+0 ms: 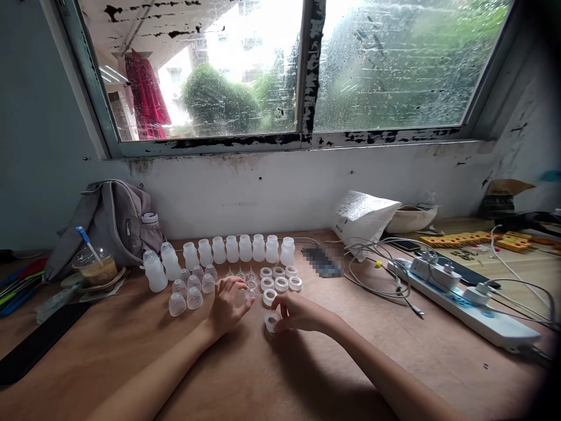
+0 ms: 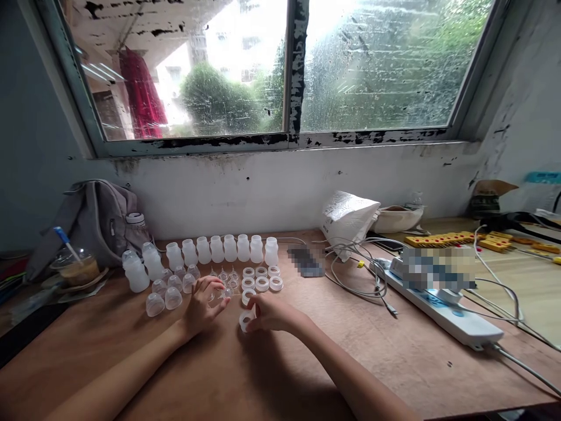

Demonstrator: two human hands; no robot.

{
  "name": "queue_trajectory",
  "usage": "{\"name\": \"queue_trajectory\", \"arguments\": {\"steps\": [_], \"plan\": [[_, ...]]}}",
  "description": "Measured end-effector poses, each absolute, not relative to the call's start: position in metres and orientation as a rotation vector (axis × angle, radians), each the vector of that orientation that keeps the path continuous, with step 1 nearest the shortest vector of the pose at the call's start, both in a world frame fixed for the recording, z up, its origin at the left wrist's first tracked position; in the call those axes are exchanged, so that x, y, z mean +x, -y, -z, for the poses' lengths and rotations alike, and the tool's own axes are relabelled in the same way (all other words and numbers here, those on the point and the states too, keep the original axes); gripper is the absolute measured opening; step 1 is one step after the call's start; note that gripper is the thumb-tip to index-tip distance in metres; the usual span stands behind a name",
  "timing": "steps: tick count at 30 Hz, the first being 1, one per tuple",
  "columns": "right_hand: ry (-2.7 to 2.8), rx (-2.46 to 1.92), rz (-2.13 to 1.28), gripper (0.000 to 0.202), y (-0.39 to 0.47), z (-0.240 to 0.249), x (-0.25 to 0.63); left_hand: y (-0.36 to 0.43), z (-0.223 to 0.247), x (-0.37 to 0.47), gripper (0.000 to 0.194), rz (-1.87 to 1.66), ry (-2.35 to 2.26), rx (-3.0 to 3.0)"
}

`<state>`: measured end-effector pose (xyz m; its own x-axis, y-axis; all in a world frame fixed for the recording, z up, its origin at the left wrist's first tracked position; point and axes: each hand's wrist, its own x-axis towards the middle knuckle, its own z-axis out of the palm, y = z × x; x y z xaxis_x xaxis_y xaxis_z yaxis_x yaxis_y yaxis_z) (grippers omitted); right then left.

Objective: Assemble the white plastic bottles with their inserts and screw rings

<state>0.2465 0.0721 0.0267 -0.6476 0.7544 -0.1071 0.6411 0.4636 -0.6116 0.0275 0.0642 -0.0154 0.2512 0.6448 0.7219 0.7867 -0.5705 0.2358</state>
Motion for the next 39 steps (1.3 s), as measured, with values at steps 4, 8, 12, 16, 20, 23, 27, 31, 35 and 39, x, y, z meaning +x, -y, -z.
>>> {"name": "queue_trajectory", "arguments": {"steps": [4,8,12,16,20,23,27,31,35,39], "plan": [[2.541,-1.328,-0.802,0.032,-0.072,-0.036,0.251,-0.07,0.018,0.024,0.015,1.026,1.553,-2.222],[2.474,-1.42,-0.747,0.032,-0.074,-0.038,0.257,-0.077,0.025,0.022,0.015,0.902,1.645,-2.179],[2.414,-1.511,-0.713,0.034,-0.082,-0.032,0.264,-0.078,0.028,0.021,0.016,0.838,1.673,-2.174],[2.392,-1.621,-0.567,0.034,-0.09,-0.026,0.268,-0.077,0.027,0.021,0.016,0.824,1.678,-2.169],[2.385,-1.718,-0.497,0.033,-0.092,-0.025,0.268,-0.078,0.027,0.021,0.015,0.842,1.687,-2.153],[2.384,-1.734,-0.501,0.034,-0.092,-0.024,0.265,-0.078,0.028,0.02,0.015,0.845,1.691,-2.144],[2.382,-1.729,-0.453,0.035,-0.094,-0.02,0.264,-0.078,0.028,0.02,0.014,0.864,1.686,-2.143],[2.36,-1.729,-0.463,0.037,-0.098,-0.014,0.263,-0.078,0.029,0.02,0.014,0.877,1.684,-2.143],[2.33,-1.716,-0.474,0.036,-0.1,-0.01,0.263,-0.077,0.028,0.02,0.014,0.843,1.687,-2.135],[2.322,-1.714,-0.451,0.033,-0.101,-0.009,0.263,-0.077,0.026,0.021,0.014,0.813,1.689,-2.142]]}}
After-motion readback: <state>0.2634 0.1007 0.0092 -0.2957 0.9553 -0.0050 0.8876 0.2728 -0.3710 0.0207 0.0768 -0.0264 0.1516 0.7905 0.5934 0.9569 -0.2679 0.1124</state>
